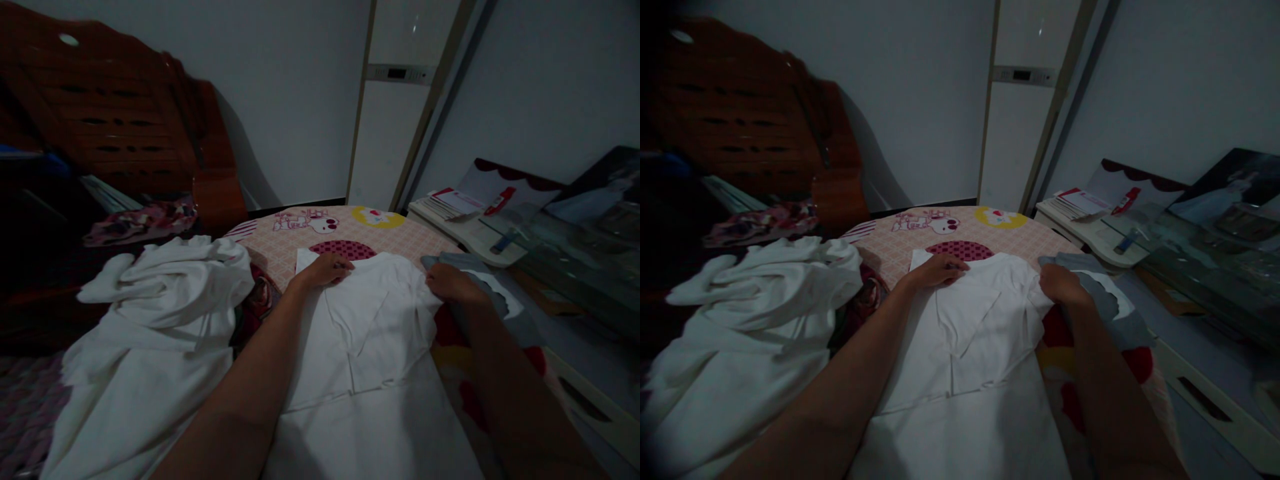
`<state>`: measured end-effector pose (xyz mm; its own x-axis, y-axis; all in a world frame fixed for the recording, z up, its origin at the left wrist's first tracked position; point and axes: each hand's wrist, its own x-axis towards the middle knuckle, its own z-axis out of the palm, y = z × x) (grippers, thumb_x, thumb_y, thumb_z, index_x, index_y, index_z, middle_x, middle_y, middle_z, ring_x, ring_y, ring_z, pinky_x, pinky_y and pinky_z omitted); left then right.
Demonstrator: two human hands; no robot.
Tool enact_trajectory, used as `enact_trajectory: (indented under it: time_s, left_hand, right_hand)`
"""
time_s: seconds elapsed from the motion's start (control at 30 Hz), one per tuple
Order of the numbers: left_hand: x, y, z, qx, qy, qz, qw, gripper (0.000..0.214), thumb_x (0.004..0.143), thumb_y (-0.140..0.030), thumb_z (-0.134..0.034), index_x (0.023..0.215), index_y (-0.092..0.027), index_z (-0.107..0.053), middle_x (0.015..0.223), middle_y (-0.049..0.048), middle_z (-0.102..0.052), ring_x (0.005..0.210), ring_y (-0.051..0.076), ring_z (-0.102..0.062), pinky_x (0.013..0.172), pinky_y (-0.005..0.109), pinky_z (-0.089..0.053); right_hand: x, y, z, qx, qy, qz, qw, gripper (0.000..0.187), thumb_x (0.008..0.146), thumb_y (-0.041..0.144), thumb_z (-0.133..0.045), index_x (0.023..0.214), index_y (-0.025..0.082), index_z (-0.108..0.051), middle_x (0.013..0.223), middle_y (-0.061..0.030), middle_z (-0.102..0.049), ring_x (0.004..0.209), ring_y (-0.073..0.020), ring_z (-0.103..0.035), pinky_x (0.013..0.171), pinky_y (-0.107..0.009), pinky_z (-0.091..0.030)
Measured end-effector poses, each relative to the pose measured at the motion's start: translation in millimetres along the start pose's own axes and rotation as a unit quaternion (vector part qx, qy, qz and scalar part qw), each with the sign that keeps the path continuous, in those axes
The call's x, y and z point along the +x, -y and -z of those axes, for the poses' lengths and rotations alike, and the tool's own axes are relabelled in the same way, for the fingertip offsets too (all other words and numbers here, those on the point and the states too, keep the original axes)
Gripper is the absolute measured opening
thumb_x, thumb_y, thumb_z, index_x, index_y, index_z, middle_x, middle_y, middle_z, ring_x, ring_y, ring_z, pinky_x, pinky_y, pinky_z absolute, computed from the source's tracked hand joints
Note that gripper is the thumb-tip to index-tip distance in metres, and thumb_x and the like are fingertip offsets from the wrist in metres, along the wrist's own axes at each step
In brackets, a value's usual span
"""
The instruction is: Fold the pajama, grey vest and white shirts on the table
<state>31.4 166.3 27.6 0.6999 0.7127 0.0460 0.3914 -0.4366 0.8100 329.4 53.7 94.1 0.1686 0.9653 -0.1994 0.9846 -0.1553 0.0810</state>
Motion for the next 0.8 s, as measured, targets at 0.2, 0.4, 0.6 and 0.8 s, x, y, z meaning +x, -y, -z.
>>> enact_trajectory:
  time_s: [0.2, 0.4, 0.6, 0.8]
  left_hand:
    - [0, -1, 0.8, 0.015, 0.003, -0.001, 1.000, 0.034, 0.081, -0.029, -0.057, 0.105, -0.010, -0.071, 0.055, -0.0025, -0.055, 0.051, 0.009, -0.047, 0.055, 0.020, -0.036]
    - [1, -1, 0.7, -0.009, 0.003, 0.003, 1.000, 0.033, 0.081, -0.031, -0.060, 0.103, -0.010, -0.072, 0.055, -0.0028, -0.055, 0.051, 0.008, -0.047, 0.055, 0.021, -0.037]
    - [-5, -10, 3.1, -0.155, 0.014, 0.033, 0.987, 0.041, 0.080, -0.043, -0.067, 0.104, -0.009, -0.069, 0.067, 0.0026, -0.063, 0.056, 0.010, -0.056, 0.056, 0.023, -0.043]
    - [-7, -28, 0.6, -0.338, 0.047, 0.058, 0.938, 0.065, 0.078, -0.070, -0.061, 0.104, -0.011, -0.067, 0.096, 0.0143, -0.071, 0.079, 0.020, -0.068, 0.072, 0.032, -0.054]
  right_hand:
    - [-7, 1, 10, 0.051, 0.056, 0.002, 0.997, 0.024, 0.083, 0.023, -0.057, 0.060, 0.017, -0.057, 0.067, -0.0119, -0.066, 0.065, -0.0202, -0.063, 0.057, -0.027, -0.041]
    - [-5, -10, 4, 0.187, 0.089, -0.006, 0.978, 0.023, 0.079, 0.015, -0.055, 0.057, 0.019, -0.052, 0.045, -0.0011, -0.054, 0.039, -0.0119, -0.048, 0.043, -0.023, -0.034]
    - [-6, -5, 11, 0.462, -0.008, 0.105, 0.881, 0.017, 0.075, 0.030, -0.068, 0.071, 0.017, -0.059, 0.056, -0.0005, -0.063, 0.045, -0.0117, -0.055, 0.044, -0.022, -0.042]
    - [-5, 61, 6, 0.661, -0.100, 0.207, 0.715, 0.032, 0.072, 0.046, -0.076, 0.078, 0.019, -0.060, 0.067, -0.0022, -0.070, 0.061, -0.0157, -0.066, 0.062, -0.028, -0.054]
